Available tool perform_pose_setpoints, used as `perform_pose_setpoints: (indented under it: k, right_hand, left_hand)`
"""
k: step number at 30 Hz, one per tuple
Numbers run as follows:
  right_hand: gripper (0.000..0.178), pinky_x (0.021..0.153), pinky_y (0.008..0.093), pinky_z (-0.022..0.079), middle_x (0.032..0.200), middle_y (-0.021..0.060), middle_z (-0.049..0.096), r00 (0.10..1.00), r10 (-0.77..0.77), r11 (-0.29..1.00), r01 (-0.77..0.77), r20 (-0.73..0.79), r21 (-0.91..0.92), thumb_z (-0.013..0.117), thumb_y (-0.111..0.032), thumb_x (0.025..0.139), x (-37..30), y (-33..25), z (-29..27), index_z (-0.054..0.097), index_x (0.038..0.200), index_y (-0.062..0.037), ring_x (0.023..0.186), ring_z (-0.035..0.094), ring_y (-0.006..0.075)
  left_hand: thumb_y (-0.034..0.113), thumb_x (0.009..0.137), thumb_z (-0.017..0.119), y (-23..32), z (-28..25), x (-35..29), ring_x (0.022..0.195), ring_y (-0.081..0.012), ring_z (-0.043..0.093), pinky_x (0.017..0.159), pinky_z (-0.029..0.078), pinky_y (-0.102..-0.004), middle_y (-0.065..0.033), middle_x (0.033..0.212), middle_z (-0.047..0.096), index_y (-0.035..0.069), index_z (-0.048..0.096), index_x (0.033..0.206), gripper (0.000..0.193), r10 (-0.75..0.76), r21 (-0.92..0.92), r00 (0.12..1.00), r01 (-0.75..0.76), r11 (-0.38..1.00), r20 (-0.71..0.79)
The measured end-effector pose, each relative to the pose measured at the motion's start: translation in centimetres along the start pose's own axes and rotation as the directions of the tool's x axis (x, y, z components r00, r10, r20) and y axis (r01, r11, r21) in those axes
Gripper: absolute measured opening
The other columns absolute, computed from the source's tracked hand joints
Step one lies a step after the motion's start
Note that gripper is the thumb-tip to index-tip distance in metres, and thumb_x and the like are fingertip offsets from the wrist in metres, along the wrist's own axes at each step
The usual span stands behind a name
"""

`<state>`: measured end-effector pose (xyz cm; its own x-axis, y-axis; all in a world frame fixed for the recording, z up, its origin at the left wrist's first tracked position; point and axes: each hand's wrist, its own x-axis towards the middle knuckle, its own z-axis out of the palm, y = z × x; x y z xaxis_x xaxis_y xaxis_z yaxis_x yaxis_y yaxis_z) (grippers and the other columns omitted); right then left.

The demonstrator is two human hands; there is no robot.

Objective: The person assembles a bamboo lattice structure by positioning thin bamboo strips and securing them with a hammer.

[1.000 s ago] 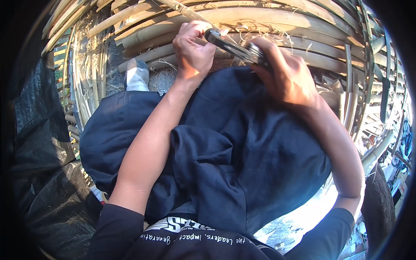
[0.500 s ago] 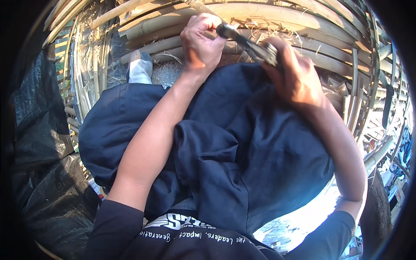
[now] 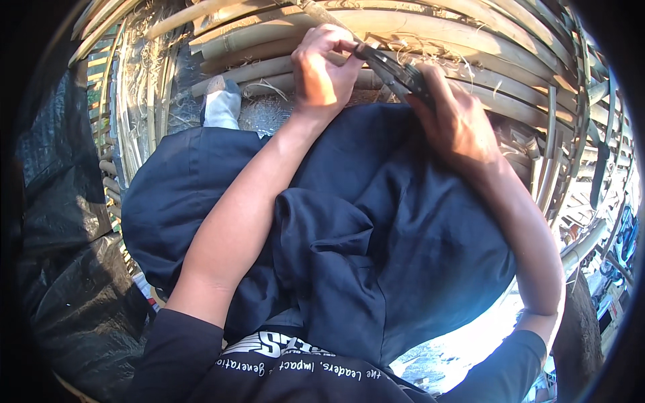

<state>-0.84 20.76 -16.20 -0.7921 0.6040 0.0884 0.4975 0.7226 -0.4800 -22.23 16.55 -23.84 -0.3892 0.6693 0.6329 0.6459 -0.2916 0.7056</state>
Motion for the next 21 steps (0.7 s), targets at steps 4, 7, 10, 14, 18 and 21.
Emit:
perform_pose_setpoints:
  k: [4,7,10,14,18,21]
  right_hand:
    - [0.042,0.065,0.0434,0.055,0.087,0.0202,0.068,0.978,-0.101,0.979,0.13,-0.183,0.158,0.068,-0.004,0.09,-0.7,0.9,-0.5,0.051,0.128,-0.0007,0.075,0.069,0.0398]
    - [0.041,0.065,0.0436,0.055,0.084,0.0196,0.067,0.997,-0.035,0.999,0.036,-0.066,0.022,0.071,-0.007,0.089,0.0,0.8,0.3,0.053,0.126,-0.001,0.073,0.068,0.0393]
    - [0.036,0.063,0.0456,0.054,0.082,0.019,0.066,0.977,-0.061,0.989,0.087,-0.204,0.123,0.07,-0.007,0.091,-0.5,0.5,-0.3,0.054,0.122,-0.0013,0.071,0.067,0.0416]
    - [0.04,0.063,0.0448,0.055,0.088,0.0221,0.069,0.998,-0.025,0.999,0.028,-0.065,0.043,0.068,-0.008,0.092,-0.1,0.6,-0.4,0.05,0.128,-0.0023,0.076,0.07,0.0408]
    - [0.04,0.064,0.0449,0.056,0.09,0.0213,0.069,0.99,-0.033,0.993,0.048,-0.136,0.107,0.07,-0.009,0.091,-0.6,0.4,-0.4,0.052,0.126,-0.0032,0.077,0.069,0.0417]
    - [0.041,0.065,0.0458,0.055,0.092,0.0213,0.068,0.995,-0.07,0.997,0.073,-0.075,0.036,0.07,-0.008,0.09,0.0,0.5,-0.2,0.051,0.127,-0.0029,0.08,0.069,0.0414]
  left_hand:
    - [0.008,0.073,0.081,0.4,0.1,0.0,0.074,-0.0257,0.065,0.068,0.05,-0.0351,-0.0099,0.077,0.065,0.002,0.062,0.074,0.02,-0.038,-0.011,0.999,0.038,0.999,0.032]
    - [0.007,0.072,0.081,0.2,-0.1,-0.2,0.075,-0.0251,0.064,0.07,0.05,-0.0348,-0.0097,0.079,0.066,0.002,0.062,0.074,0.02,-0.055,-0.028,0.997,0.056,0.998,0.049]
    - [0.006,0.072,0.081,0.1,0.4,-0.2,0.077,-0.025,0.064,0.071,0.05,-0.0349,-0.0095,0.078,0.065,0.001,0.062,0.074,0.02,-0.075,-0.04,0.996,0.077,0.996,0.055]
    - [0.008,0.075,0.081,0.0,0.3,-0.2,0.073,-0.0255,0.064,0.068,0.05,-0.0346,-0.0092,0.077,0.064,0.001,0.061,0.074,0.021,-0.007,-0.043,1.0,0.007,0.999,0.014]
    - [0.007,0.076,0.08,-0.1,0.3,-0.4,0.073,-0.0252,0.064,0.068,0.051,-0.0341,-0.0095,0.077,0.064,0.001,0.059,0.074,0.021,-0.004,-0.052,1.0,0.004,0.999,-0.002]
    - [0.005,0.074,0.079,0.1,0.2,-0.2,0.073,-0.0251,0.064,0.068,0.051,-0.0339,-0.0099,0.077,0.063,0.001,0.059,0.075,0.02,-0.01,-0.047,1.0,0.011,0.999,0.022]
